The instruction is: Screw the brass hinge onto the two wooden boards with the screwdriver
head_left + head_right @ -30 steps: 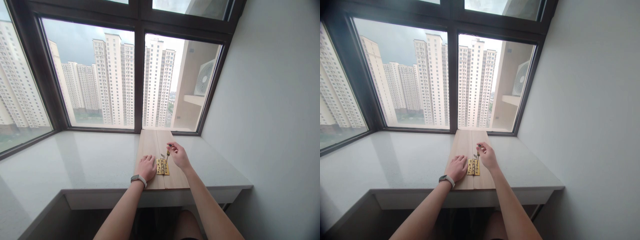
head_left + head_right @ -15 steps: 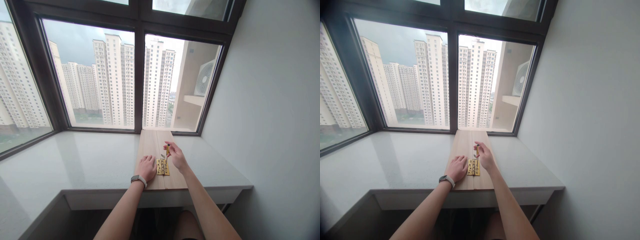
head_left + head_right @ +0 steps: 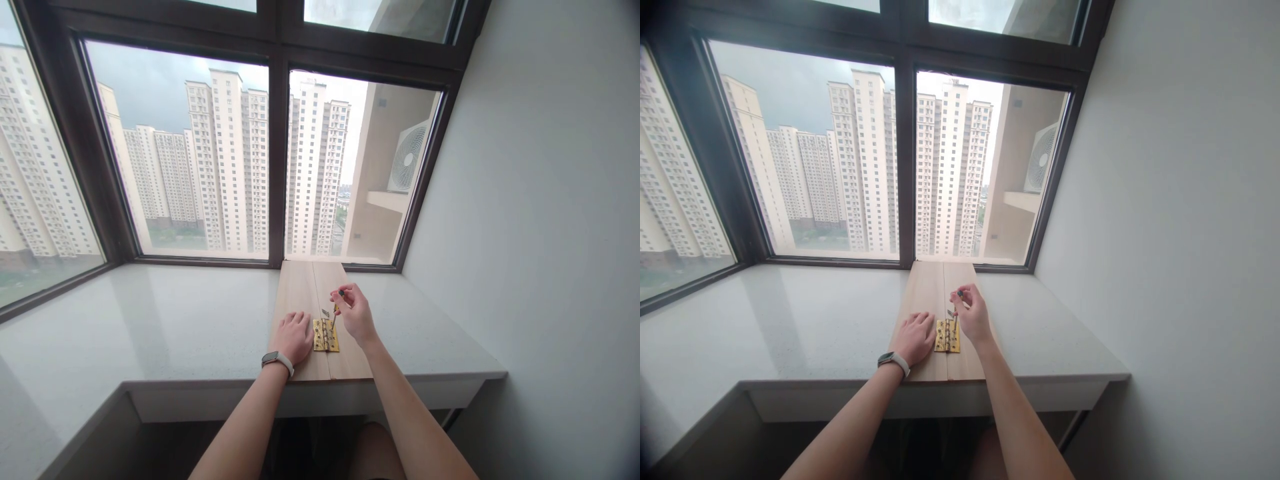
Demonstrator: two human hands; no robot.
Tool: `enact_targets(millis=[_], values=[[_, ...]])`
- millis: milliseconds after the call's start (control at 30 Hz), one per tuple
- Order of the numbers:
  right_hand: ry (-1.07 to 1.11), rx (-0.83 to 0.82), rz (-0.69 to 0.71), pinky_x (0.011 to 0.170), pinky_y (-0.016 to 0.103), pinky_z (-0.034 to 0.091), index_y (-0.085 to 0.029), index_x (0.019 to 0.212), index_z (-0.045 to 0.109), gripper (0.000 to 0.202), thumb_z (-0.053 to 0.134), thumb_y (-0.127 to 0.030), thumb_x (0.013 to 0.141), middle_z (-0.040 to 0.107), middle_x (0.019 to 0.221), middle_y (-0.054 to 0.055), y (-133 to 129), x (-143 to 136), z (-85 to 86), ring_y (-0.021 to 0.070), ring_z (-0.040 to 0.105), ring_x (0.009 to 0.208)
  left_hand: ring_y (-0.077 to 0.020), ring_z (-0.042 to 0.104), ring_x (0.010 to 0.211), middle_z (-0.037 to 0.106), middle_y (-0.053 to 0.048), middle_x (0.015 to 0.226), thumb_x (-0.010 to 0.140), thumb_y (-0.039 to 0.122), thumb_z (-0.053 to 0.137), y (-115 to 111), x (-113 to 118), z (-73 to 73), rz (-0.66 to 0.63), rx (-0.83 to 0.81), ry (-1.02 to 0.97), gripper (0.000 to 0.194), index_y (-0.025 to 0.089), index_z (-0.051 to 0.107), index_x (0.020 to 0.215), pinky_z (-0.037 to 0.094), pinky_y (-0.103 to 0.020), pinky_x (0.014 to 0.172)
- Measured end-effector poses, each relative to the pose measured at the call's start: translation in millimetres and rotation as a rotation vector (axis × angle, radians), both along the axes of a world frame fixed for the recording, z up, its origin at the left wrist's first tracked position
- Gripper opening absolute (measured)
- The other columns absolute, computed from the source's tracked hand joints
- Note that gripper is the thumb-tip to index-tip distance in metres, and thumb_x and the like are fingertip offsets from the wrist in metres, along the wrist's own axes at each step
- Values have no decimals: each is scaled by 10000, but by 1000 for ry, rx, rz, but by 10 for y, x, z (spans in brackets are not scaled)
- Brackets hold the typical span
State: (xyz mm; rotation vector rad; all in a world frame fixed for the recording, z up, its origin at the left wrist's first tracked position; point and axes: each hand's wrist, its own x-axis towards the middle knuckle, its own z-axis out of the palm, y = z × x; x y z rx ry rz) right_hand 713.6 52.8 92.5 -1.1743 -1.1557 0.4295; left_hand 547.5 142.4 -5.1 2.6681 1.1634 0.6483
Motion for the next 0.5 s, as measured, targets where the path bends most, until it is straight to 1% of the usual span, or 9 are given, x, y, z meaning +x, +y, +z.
enact_targets(millis=[67, 100, 233, 333, 500], values=[[-42, -5, 13, 623, 333, 625, -248, 1165, 639, 534, 666, -707, 892, 745, 1037, 99, -9, 15, -14, 272, 728, 977, -309, 405, 1422, 537, -78, 1535, 1044, 443, 376, 0, 0, 3, -3, 0, 1, 497, 285, 528, 1490, 350, -478, 1162], [-55, -11, 21, 635, 332, 621, -250, 1197, 657, 535, 626, -707, 920, 742, 1041, 96, -8, 26, -24, 267, 724, 982, -308, 407, 1422, 539, -78, 1534, 1045, 444, 373, 0, -1, 3, -2, 2, 1, 498, 285, 529, 1490, 352, -475, 1161], [-36, -27, 61, 648, 336, 615, -244, 1173, 725, 541, 523, -705, 975, 738, 1073, 103, 15, 63, -52, 266, 712, 1016, -309, 414, 1416, 545, -79, 1528, 1041, 443, 375, 4, -1, 1, 1, 10, 7, 496, 281, 538, 1481, 358, -469, 1152], [-8, -26, 53, 645, 332, 629, -235, 1138, 725, 528, 539, -699, 968, 743, 1063, 102, 15, 63, -41, 271, 712, 1039, -307, 412, 1415, 541, -78, 1533, 1043, 446, 368, 6, -1, -1, -1, 3, 10, 499, 280, 537, 1482, 356, -467, 1152], [4, 7, -35, 619, 338, 661, -218, 1018, 692, 480, 642, -684, 915, 748, 1059, 114, -7, 42, -1, 292, 713, 1066, -306, 418, 1411, 548, -74, 1523, 1045, 454, 367, 16, 0, -17, -1, 10, -1, 495, 285, 540, 1477, 357, -461, 1152]])
